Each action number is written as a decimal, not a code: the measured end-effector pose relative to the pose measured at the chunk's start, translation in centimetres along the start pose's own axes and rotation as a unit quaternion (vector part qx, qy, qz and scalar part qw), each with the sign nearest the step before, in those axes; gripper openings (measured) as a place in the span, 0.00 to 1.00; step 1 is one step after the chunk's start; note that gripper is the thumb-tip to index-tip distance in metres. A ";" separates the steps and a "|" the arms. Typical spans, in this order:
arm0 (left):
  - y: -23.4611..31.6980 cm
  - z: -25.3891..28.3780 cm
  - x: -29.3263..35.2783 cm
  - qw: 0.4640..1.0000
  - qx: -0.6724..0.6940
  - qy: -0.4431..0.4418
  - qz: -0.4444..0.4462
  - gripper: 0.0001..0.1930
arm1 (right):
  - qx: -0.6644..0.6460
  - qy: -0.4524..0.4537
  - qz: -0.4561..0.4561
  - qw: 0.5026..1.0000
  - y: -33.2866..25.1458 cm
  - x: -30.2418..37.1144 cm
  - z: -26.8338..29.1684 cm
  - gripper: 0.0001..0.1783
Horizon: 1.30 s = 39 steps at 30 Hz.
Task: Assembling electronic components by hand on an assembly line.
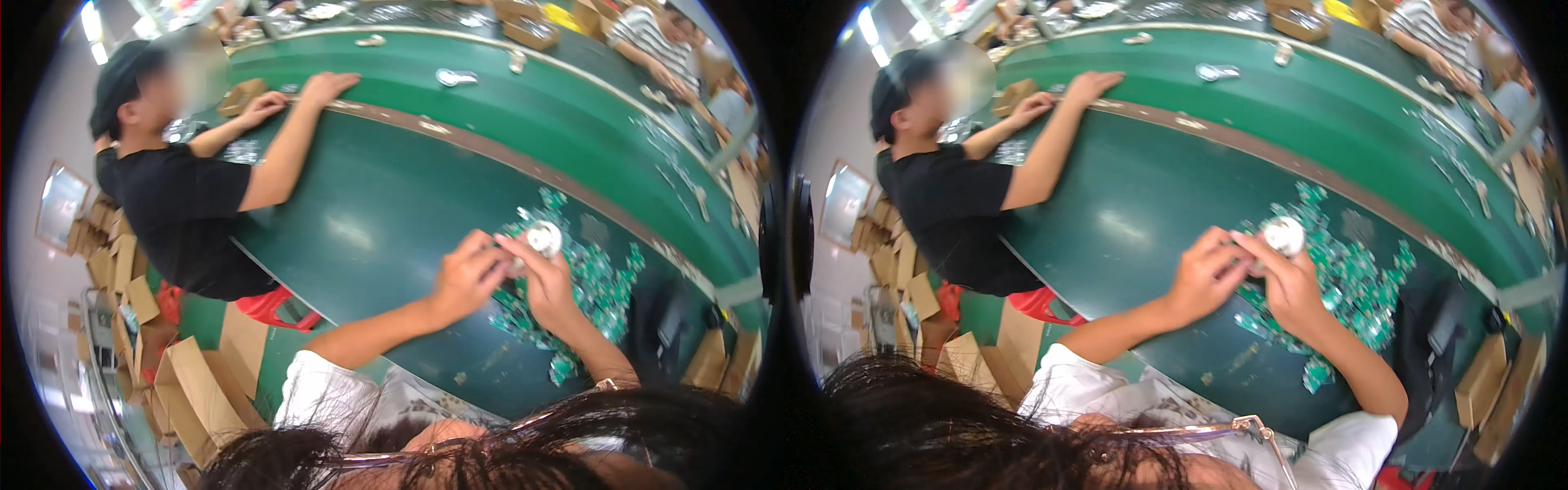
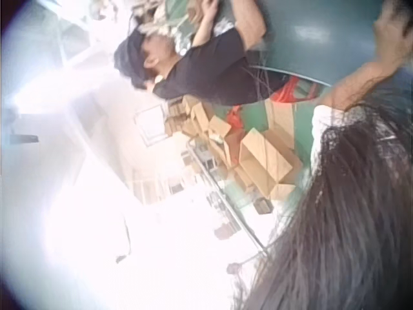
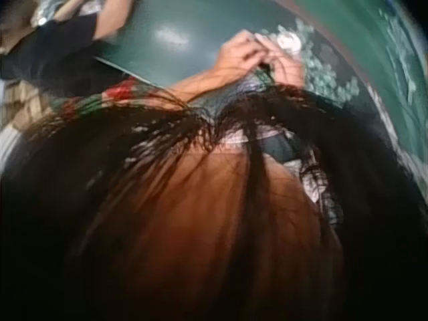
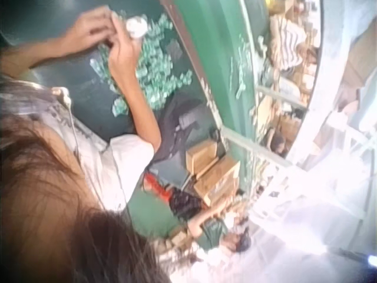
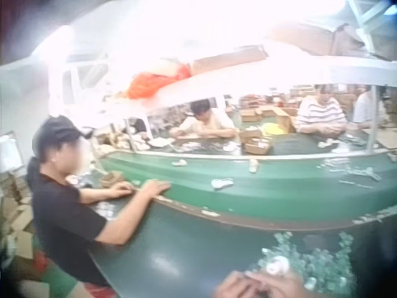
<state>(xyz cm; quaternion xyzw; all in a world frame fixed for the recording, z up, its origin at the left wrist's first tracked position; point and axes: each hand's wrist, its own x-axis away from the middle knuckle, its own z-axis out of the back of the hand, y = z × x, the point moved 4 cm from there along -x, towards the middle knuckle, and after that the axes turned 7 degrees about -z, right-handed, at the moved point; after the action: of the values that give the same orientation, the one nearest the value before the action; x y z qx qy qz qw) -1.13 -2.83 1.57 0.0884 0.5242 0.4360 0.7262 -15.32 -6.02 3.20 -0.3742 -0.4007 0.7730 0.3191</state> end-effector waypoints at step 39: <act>0.4 1.3 -0.7 0.980 0.167 -0.025 0.108 0.07 | -0.067 0.054 -0.014 0.996 0.9 -0.7 1.0 0.07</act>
<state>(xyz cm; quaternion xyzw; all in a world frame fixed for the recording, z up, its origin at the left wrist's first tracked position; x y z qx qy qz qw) -0.27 -2.65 2.80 0.2751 0.5587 0.4163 0.6625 -15.95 -7.42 3.08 -0.4301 -0.4388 0.7187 0.3253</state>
